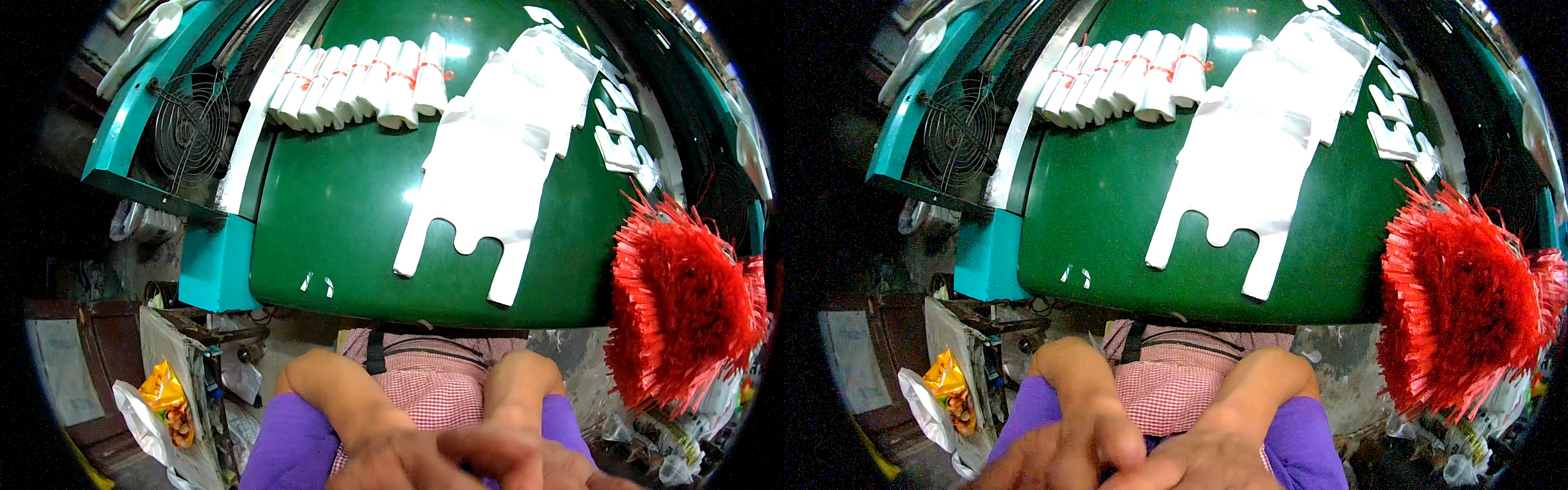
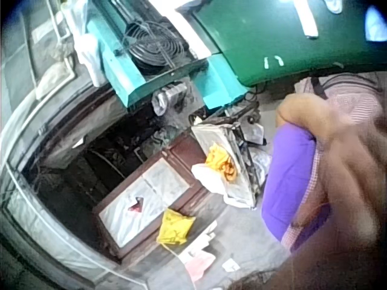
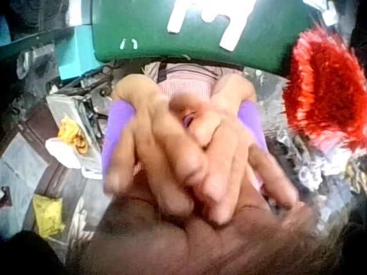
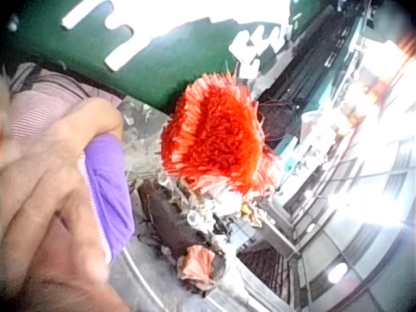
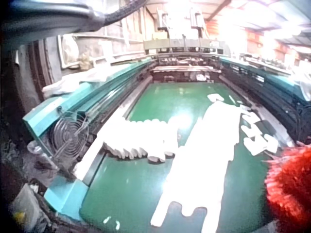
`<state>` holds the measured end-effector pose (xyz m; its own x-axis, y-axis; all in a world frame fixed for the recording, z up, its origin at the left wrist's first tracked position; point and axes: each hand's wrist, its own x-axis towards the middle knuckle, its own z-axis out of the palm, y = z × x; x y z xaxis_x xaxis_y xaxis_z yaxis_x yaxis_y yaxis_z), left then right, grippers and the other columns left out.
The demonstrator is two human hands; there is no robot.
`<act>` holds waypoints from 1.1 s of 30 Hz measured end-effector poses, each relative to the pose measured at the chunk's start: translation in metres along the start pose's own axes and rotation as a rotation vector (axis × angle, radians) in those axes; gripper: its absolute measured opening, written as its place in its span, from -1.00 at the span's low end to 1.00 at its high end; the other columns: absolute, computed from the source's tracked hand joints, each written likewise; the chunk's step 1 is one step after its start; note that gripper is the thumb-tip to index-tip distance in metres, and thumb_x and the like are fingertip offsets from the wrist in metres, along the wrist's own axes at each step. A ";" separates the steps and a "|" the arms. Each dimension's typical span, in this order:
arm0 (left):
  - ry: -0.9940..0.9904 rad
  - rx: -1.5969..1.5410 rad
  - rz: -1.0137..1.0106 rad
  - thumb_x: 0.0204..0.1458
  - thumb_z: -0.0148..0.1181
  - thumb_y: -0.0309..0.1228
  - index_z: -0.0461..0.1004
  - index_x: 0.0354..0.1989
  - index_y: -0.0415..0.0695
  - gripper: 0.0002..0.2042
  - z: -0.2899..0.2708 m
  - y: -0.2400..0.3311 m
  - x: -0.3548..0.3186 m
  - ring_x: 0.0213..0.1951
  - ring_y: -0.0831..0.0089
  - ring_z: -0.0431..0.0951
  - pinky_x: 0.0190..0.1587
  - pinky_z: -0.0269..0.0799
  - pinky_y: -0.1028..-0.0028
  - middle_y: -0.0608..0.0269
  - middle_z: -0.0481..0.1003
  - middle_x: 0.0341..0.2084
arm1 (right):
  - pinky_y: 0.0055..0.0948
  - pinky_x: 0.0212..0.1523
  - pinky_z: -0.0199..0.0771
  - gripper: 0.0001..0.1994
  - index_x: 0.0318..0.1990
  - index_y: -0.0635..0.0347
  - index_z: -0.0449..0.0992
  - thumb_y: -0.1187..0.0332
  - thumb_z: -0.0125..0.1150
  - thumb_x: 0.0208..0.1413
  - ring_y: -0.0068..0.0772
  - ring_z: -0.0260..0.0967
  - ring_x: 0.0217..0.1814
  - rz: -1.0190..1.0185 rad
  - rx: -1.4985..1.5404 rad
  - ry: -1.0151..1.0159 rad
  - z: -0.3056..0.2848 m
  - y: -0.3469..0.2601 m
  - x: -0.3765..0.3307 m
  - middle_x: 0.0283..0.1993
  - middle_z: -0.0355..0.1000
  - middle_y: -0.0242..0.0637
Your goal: The person folds white plastic sheets on a green table, rolls them into cylinders, and secures them with red twist ties. The person repeats this process for multiple sheets, stacking the finished bundles on the table before placing them into a large white sack.
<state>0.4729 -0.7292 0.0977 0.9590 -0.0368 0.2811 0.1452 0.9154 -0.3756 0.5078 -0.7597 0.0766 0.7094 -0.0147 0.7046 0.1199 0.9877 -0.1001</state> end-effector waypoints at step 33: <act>-0.039 0.301 0.743 0.13 0.02 -0.41 0.60 -0.26 -0.17 -0.80 0.033 0.002 0.034 -0.10 0.67 0.51 0.19 0.01 0.33 0.46 0.62 -0.31 | -0.29 0.17 -0.10 -0.71 -0.01 -0.02 0.56 0.26 -0.08 0.26 -0.61 0.31 0.14 -0.482 -0.191 0.384 0.036 0.049 0.025 -0.02 0.53 -0.54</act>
<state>0.4976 -0.7151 0.1355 0.7689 0.6339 0.0835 -0.6053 0.7638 -0.2242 0.5060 -0.7062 0.1146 0.7388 -0.5398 0.4035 0.5840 0.8116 0.0165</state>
